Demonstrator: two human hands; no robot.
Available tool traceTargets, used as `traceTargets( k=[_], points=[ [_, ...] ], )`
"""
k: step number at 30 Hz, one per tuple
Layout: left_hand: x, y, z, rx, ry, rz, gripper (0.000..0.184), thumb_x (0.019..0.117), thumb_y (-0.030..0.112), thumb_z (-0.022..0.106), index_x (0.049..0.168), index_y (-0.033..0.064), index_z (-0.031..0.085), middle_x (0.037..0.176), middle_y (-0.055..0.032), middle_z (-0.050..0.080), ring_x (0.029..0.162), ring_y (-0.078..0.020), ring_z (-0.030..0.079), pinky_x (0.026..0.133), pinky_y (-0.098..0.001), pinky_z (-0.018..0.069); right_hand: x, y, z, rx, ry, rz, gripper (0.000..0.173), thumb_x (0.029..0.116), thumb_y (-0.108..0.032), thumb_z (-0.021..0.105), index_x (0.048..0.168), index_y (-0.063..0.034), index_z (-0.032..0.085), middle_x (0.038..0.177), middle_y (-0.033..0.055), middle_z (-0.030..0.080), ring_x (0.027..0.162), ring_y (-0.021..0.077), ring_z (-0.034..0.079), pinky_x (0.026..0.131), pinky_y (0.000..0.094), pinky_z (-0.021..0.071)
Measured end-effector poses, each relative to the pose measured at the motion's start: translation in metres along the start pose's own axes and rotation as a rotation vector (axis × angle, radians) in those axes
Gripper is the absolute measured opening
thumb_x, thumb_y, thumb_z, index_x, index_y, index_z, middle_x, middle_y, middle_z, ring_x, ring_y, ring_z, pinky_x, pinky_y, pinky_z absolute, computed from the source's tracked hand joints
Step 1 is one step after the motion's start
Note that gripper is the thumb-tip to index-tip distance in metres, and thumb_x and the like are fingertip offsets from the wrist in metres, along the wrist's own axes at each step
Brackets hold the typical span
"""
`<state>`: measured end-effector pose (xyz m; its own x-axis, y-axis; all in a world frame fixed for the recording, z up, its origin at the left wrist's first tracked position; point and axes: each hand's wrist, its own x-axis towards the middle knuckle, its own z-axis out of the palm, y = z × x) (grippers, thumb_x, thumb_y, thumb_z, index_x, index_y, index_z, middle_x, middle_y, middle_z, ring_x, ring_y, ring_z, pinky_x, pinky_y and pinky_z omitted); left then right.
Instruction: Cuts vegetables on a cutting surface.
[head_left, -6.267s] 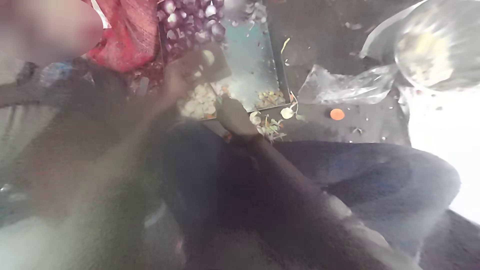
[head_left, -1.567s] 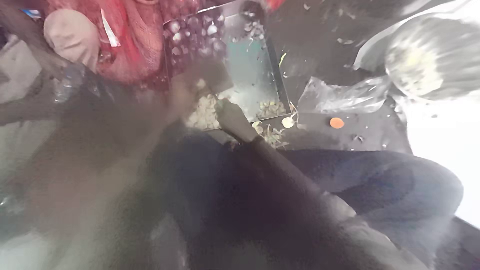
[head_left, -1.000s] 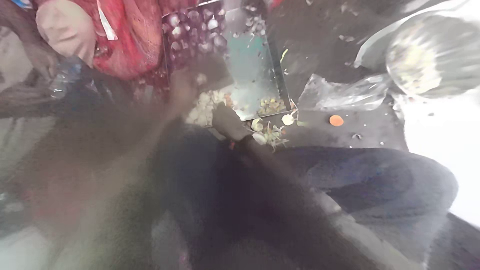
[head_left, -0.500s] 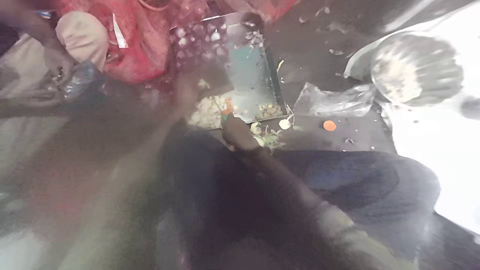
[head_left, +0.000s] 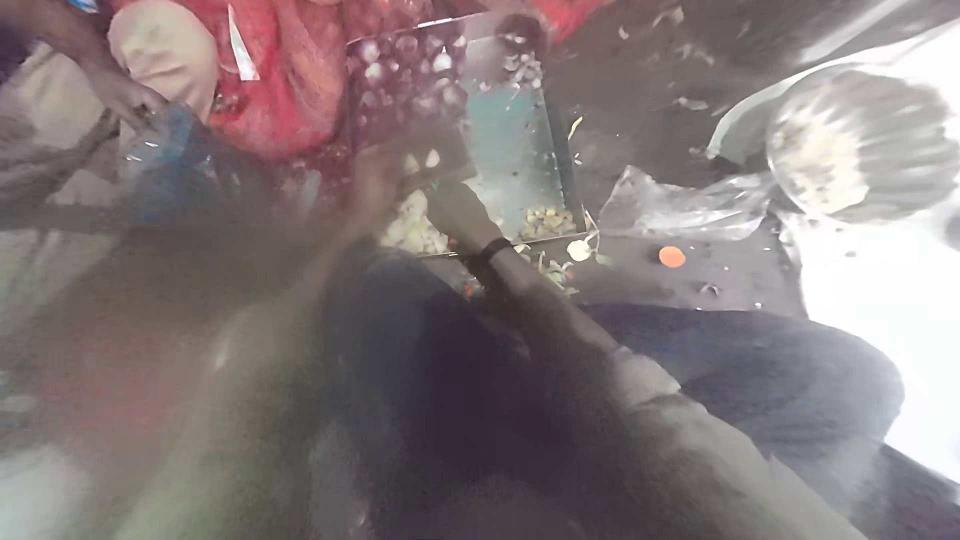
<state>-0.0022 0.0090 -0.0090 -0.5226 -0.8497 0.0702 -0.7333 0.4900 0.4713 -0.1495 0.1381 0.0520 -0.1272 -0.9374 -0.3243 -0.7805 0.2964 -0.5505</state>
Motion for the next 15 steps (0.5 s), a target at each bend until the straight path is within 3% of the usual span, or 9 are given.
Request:
traceTargets(
  k=[1, 2, 3, 4, 5, 7, 10, 13, 15],
  points=[
    [-0.003, 0.004, -0.002, -0.002, -0.013, 0.0, 0.026, 0.1009, 0.013, 0.062, 0.121, 0.0026, 0.073, 0.129, -0.0208, 0.069, 0.126, -0.0385, 0.062, 0.113, -0.0587, 0.0417, -0.016, -0.017, -0.026, -0.002, -0.162, 0.043, 0.037, 0.1104, -0.022, 0.045, 0.132, 0.004, 0.06, 0.129, 0.0254, 0.064, 0.119, 0.0397, 0.065, 0.096, 0.058, 0.0537],
    [-0.004, 0.008, -0.004, 0.011, -0.014, 0.0, 0.026, 0.1006, 0.013, 0.062, 0.121, 0.0019, 0.074, 0.126, -0.0224, 0.07, 0.124, -0.0402, 0.063, 0.111, -0.0591, 0.044, -0.02, -0.025, -0.037, -0.004, -0.254, 0.076, 0.038, 0.1098, -0.019, 0.046, 0.139, 0.0036, 0.055, 0.136, 0.0256, 0.061, 0.124, 0.04, 0.062, 0.099, 0.0586, 0.0518],
    [-0.002, 0.011, -0.005, 0.028, -0.024, -0.026, 0.026, 0.1008, 0.014, 0.062, 0.12, 0.0024, 0.074, 0.124, -0.0224, 0.07, 0.122, -0.0405, 0.064, 0.109, -0.0584, 0.0456, -0.01, -0.022, -0.027, -0.021, -0.235, 0.081, 0.037, 0.1088, -0.02, 0.046, 0.138, 0.0017, 0.056, 0.133, 0.0244, 0.062, 0.121, 0.0396, 0.064, 0.094, 0.059, 0.0537],
    [0.0, 0.012, -0.004, 0.044, -0.031, -0.052, 0.026, 0.101, 0.016, 0.062, 0.12, 0.0036, 0.074, 0.123, -0.021, 0.071, 0.12, -0.039, 0.066, 0.109, -0.0571, 0.0471, 0.009, -0.006, 0.01, -0.041, -0.019, 0.017, 0.033, 0.1038, -0.022, 0.05, 0.123, 0.0009, 0.064, 0.114, 0.0237, 0.069, 0.101, 0.0396, 0.071, 0.076, 0.059, 0.058],
    [0.002, 0.01, -0.003, 0.044, -0.031, -0.065, 0.025, 0.1008, 0.017, 0.063, 0.119, 0.0039, 0.075, 0.122, -0.0201, 0.072, 0.119, -0.0376, 0.066, 0.109, -0.0559, 0.0477, 0.028, 0.001, 0.027, -0.053, -0.018, 0.052, 0.034, 0.1036, -0.026, 0.05, 0.121, -0.0004, 0.063, 0.111, 0.0225, 0.069, 0.099, 0.0391, 0.071, 0.074, 0.0589, 0.0577],
    [0.002, 0.005, 0.001, 0.036, 0.002, -0.046, 0.024, 0.0998, 0.017, 0.064, 0.116, 0.0036, 0.076, 0.117, -0.0188, 0.074, 0.114, -0.036, 0.069, 0.106, -0.0546, 0.0502, 0.038, 0.0, 0.036, -0.069, -0.115, 0.176, 0.038, 0.1047, -0.03, 0.05, 0.129, -0.0012, 0.055, 0.112, 0.0214, 0.068, 0.101, 0.0383, 0.071, 0.078, 0.058, 0.0577],
    [0.003, 0.002, 0.001, 0.018, 0.029, -0.04, 0.021, 0.0979, 0.014, 0.065, 0.111, 0.003, 0.077, 0.115, -0.0183, 0.074, 0.111, -0.0347, 0.07, 0.104, -0.0538, 0.0514, 0.01, 0.013, 0.05, -0.082, -0.086, 0.225, 0.034, 0.1031, -0.025, 0.052, 0.128, -0.0012, 0.053, 0.104, 0.0222, 0.068, 0.094, 0.0404, 0.071, 0.073, 0.0583, 0.0584],
    [0.005, 0.004, 0.0, 0.021, 0.001, -0.084, 0.021, 0.0966, 0.014, 0.067, 0.113, 0.0037, 0.076, 0.119, -0.0179, 0.073, 0.115, -0.0343, 0.069, 0.107, -0.054, 0.0501, -0.026, 0.026, 0.052, -0.07, -0.094, 0.202, 0.034, 0.1057, -0.03, 0.05, 0.126, -0.0027, 0.053, 0.094, 0.0212, 0.068, 0.084, 0.0407, 0.071, 0.064, 0.0575, 0.0575],
    [0.003, 0.007, -0.003, -0.005, -0.011, -0.095, 0.022, 0.098, 0.014, 0.066, 0.115, 0.0028, 0.075, 0.121, -0.0178, 0.072, 0.119, -0.033, 0.067, 0.109, -0.0521, 0.0485, -0.035, 0.029, 0.051, -0.063, -0.112, 0.225, 0.037, 0.1057, -0.032, 0.05, 0.131, -0.0039, 0.053, 0.095, 0.0206, 0.069, 0.084, 0.0406, 0.072, 0.065, 0.0584, 0.0577]
  ],
)
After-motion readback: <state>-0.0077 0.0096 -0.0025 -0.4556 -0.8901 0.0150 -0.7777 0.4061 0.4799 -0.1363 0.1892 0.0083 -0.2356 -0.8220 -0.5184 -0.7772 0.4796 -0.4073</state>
